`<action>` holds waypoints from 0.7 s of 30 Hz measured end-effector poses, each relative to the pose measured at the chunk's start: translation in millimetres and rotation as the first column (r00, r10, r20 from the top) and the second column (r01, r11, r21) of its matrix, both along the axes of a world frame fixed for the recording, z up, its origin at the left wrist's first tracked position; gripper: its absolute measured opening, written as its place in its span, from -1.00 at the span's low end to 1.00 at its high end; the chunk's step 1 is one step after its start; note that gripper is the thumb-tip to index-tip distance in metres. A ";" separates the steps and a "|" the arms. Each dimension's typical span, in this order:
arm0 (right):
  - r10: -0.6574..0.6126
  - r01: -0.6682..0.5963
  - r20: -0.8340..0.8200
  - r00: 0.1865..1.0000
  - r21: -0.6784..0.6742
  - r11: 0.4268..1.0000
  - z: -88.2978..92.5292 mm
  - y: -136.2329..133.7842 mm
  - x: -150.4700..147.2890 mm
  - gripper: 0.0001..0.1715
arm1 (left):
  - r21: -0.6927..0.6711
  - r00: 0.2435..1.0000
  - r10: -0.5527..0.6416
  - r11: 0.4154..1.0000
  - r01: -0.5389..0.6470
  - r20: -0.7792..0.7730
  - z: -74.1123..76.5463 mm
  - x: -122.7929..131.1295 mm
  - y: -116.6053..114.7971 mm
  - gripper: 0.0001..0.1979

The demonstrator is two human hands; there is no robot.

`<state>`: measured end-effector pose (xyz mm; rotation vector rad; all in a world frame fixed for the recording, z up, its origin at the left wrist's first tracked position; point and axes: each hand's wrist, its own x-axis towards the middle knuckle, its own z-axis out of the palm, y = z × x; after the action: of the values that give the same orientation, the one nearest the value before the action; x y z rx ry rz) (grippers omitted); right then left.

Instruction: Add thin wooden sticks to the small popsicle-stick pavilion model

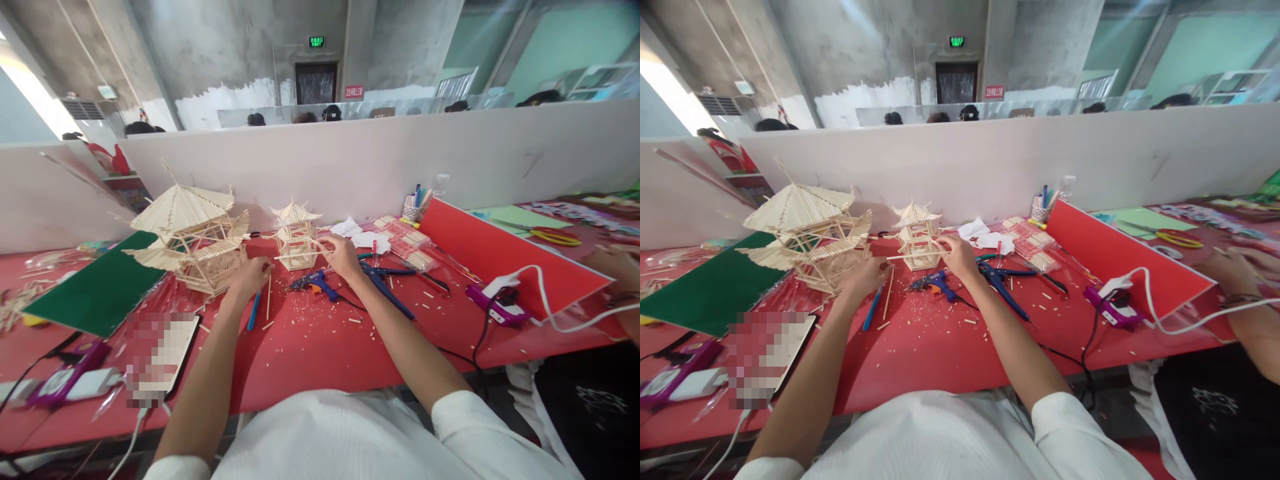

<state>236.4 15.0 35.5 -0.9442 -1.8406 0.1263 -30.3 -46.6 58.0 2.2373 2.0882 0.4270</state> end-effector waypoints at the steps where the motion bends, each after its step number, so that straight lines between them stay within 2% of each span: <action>1: 0.000 0.000 0.002 1.000 -0.001 1.000 -0.1 0.1 0.0 -0.80 | -0.001 1.000 0.002 1.000 -0.002 0.001 -0.6 -0.1 0.2 -0.71; 9: -0.015 0.015 0.006 1.000 0.013 1.000 -2.0 1.9 -1.2 -0.76 | -0.009 1.000 -0.007 1.000 0.007 0.000 -3.8 -1.4 2.6 -0.70; 15: -0.010 0.007 0.114 0.993 0.026 1.000 -5.6 4.9 -1.4 -0.60 | -0.011 0.999 -0.016 1.000 0.016 -0.041 -0.3 0.5 -0.8 -0.74; 21: -0.067 0.072 0.191 0.979 -0.014 0.997 -7.6 5.9 -2.3 -0.58 | -0.021 0.999 -0.024 1.000 0.023 -0.043 1.2 0.6 -1.6 -0.75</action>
<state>234.1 20.9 27.9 -1.0650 -1.9816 0.0124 -29.7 -48.2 59.2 2.2774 2.0748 0.3576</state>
